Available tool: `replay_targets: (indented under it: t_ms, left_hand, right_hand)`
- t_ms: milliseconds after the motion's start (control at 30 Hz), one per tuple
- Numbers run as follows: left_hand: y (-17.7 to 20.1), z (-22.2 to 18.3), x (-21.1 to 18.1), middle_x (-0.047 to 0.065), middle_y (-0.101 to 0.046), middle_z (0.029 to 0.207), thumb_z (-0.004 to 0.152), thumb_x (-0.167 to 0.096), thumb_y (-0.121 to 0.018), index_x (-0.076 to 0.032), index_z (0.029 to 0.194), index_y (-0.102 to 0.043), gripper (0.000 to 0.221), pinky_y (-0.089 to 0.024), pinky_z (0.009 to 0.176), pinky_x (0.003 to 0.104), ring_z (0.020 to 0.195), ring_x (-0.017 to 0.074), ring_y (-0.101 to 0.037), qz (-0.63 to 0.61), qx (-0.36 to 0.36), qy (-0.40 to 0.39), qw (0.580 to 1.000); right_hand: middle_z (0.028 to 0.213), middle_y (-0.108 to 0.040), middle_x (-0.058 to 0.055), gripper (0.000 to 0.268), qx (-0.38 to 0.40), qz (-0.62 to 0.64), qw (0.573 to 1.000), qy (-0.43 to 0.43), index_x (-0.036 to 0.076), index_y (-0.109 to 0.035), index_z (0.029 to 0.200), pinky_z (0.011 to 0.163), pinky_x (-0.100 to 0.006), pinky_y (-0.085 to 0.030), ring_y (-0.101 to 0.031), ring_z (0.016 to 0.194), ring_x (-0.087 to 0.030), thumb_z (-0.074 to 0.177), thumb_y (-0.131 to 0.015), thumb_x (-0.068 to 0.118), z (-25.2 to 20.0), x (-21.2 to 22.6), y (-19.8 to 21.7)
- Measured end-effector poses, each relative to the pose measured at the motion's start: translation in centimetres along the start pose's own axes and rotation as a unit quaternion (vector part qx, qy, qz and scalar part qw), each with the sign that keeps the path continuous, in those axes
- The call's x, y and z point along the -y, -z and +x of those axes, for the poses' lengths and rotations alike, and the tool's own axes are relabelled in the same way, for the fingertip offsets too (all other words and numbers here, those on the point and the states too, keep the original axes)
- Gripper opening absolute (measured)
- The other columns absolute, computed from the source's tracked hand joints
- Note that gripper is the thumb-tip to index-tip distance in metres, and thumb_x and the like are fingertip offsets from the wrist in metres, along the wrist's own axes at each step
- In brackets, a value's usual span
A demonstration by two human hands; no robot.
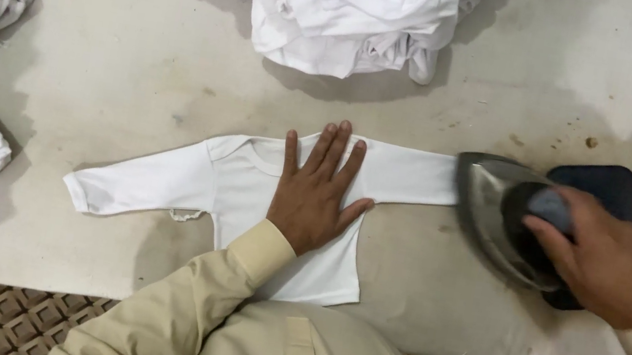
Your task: Ironing and folding white baby onesies on an ironing board in a production environment.
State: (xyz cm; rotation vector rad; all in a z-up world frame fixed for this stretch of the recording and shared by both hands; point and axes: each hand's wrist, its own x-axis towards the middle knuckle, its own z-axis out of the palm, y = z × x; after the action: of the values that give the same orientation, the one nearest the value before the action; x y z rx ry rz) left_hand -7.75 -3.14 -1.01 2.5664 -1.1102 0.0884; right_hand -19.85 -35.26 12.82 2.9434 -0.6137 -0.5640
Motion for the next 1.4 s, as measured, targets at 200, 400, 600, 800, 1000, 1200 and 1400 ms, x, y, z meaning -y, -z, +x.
replay_targets:
  t_ms: [200,400,600,800,1000,1200,1400]
  left_hand:
    - [4.1,-3.2,4.0,0.017,0.000,0.173,0.098,-0.076,-0.050,-0.023,0.167,-0.020,0.092,-0.002,0.118,0.076,0.161,0.0367,0.001,0.032,0.021,0.080,0.996]
    - [10.4,-14.6,11.7,0.011,-0.046,0.154,0.092,-0.050,-0.076,-0.021,0.151,-0.054,0.070,-0.036,0.096,0.059,0.130,0.0379,-0.049,0.128,-0.166,0.380,0.901]
    - [11.9,-18.6,15.8,0.005,-0.073,0.088,0.104,-0.027,-0.072,-0.005,0.127,-0.068,0.032,-0.045,0.051,0.023,0.061,0.0098,-0.061,-0.329,-0.291,0.573,0.692]
    - [12.2,-20.3,19.8,0.005,-0.068,0.079,0.095,-0.017,-0.075,-0.011,0.132,-0.068,0.038,-0.050,0.051,0.026,0.058,0.0120,-0.060,-0.380,-0.106,0.502,0.770]
    - [14.1,-20.7,20.6,0.009,-0.069,0.088,0.097,-0.019,-0.072,-0.011,0.141,-0.066,0.045,-0.052,0.069,0.035,0.075,0.0171,-0.060,-0.341,-0.051,0.480,0.807]
    - [11.5,-22.5,20.8,0.009,-0.070,0.091,0.093,-0.010,-0.074,-0.006,0.132,-0.069,0.040,-0.059,0.061,0.029,0.072,0.0132,-0.062,-0.411,-0.162,0.450,0.776]
    - [9.6,-22.3,19.5,0.002,-0.062,0.080,0.104,-0.012,-0.065,-0.004,0.115,-0.068,0.014,-0.050,0.059,0.020,0.063,0.0060,-0.056,-0.364,-0.502,0.410,0.669]
  right_hand:
    - [0.119,-0.073,-0.018,0.060,-0.088,0.127,0.932,0.328,0.005,-0.056,0.137,0.071,-0.051,-0.056,-0.072,0.090,-0.040,0.092,-0.066,0.043,4.1,9.8,-0.9]
    - [0.090,-0.077,-0.020,0.039,-0.008,0.149,0.930,0.336,0.008,-0.056,0.126,0.066,-0.050,-0.062,-0.076,0.081,-0.042,0.104,-0.054,0.040,3.7,19.6,3.7]
    - [0.079,-0.070,-0.022,0.051,-0.055,0.223,0.937,0.262,0.008,-0.055,0.133,0.058,-0.052,-0.054,-0.072,0.075,-0.047,0.106,-0.053,0.052,5.5,23.1,3.5]
    - [0.091,-0.074,-0.023,0.048,-0.046,0.035,0.856,0.514,0.006,-0.054,0.131,0.066,-0.053,-0.061,-0.075,0.078,-0.045,0.103,-0.052,0.044,4.6,27.2,5.8]
    - [0.091,-0.075,-0.020,0.044,-0.041,-0.019,0.784,0.620,0.006,-0.054,0.131,0.066,-0.049,-0.062,-0.077,0.078,-0.041,0.104,-0.051,0.041,5.5,31.6,6.4]
    - [0.084,-0.073,-0.018,0.044,-0.050,-0.048,0.764,0.641,0.008,-0.053,0.128,0.066,-0.052,-0.061,-0.075,0.075,-0.042,0.106,-0.046,0.046,2.4,39.7,6.9]
    - [0.093,-0.074,-0.019,0.044,-0.038,0.014,0.770,0.637,0.010,-0.053,0.124,0.072,-0.054,-0.059,-0.074,0.082,-0.046,0.108,-0.042,0.050,-0.6,46.8,7.1]
